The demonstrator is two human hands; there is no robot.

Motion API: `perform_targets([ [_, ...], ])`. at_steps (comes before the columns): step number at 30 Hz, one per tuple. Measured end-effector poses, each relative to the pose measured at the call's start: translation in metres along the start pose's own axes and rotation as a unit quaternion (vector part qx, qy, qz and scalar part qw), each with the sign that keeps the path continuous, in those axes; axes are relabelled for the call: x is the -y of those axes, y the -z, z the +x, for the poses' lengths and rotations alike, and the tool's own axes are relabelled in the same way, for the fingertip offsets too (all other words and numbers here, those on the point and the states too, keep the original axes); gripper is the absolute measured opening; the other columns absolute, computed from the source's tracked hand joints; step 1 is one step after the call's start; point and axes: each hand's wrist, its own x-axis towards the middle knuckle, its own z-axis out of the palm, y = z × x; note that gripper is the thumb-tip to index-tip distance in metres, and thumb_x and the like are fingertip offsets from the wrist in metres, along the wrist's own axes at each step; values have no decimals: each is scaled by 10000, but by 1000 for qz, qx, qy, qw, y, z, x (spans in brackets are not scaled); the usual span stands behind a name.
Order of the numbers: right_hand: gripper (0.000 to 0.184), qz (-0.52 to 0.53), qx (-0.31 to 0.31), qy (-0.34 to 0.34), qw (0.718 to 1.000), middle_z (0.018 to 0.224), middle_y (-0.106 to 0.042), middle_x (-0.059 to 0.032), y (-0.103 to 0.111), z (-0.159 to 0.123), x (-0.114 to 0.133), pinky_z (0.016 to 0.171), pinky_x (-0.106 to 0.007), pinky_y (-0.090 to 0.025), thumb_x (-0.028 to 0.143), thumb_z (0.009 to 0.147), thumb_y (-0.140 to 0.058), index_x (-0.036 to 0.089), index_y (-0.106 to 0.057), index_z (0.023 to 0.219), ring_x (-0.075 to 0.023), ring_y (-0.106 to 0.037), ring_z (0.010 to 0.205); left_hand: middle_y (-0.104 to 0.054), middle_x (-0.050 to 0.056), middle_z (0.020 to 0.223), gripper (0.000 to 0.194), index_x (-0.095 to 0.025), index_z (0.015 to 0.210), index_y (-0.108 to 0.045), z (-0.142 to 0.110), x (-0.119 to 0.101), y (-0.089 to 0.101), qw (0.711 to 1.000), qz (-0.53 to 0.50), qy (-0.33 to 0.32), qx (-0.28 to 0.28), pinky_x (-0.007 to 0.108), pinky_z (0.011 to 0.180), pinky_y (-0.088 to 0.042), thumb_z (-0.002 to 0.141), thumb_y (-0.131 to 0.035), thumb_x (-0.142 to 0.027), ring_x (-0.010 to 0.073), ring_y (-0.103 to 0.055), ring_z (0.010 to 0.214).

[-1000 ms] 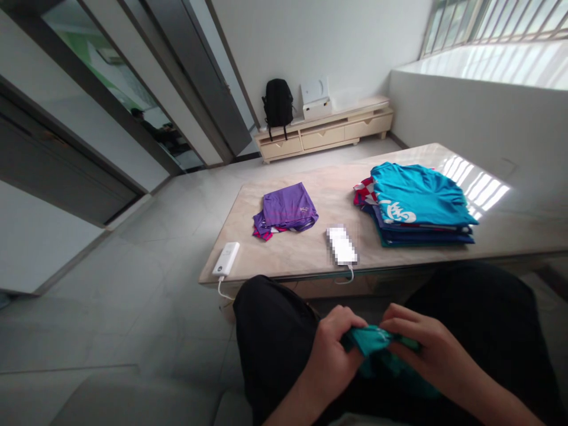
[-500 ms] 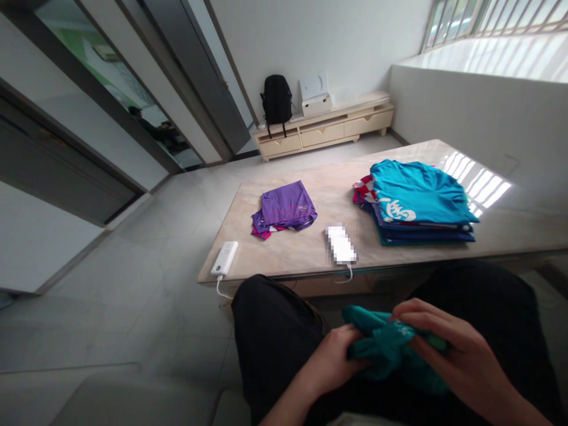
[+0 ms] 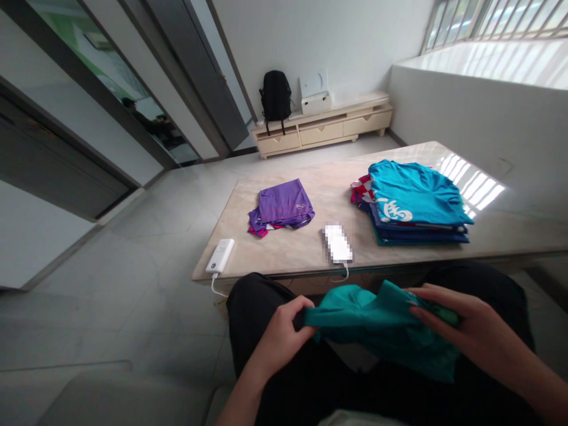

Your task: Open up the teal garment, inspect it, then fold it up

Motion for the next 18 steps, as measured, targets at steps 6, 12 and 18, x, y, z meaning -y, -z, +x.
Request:
perform_targets([
  [6, 292, 47, -6, 0, 999, 884, -772, -34, -16, 6, 12, 702, -217, -580, 504, 931, -708, 230, -806, 930, -176, -731, 780, -731, 1, 1160, 389, -237, 1172, -722, -15, -19, 4, 995, -41, -28, 89, 273, 1003, -457, 827, -685, -62, 198, -657, 1103],
  [12, 234, 40, -70, 13, 997, 885, -785, -18, -19, 6, 13, 662, -176, -575, 419, 977, -654, 217, -767, 1012, -150, -739, 742, -690, 49, 1067, 104, -170, 914, -608, -20, -2, -3, 987, -100, -36, 120, 280, 872, -478, 907, -707, -201, 192, -637, 978],
  [18, 164, 1, -95, 60, 994, 907, -802, -2, -12, 3, 16, 678, -170, -598, 355, 980, -643, 235, -744, 1029, -148, -768, 745, -725, 61, 1156, 226, -172, 821, -571, -30, -2, 2, 984, -108, -45, 135, 287, 914, -468, 911, -754, -269, 201, -662, 1027],
])
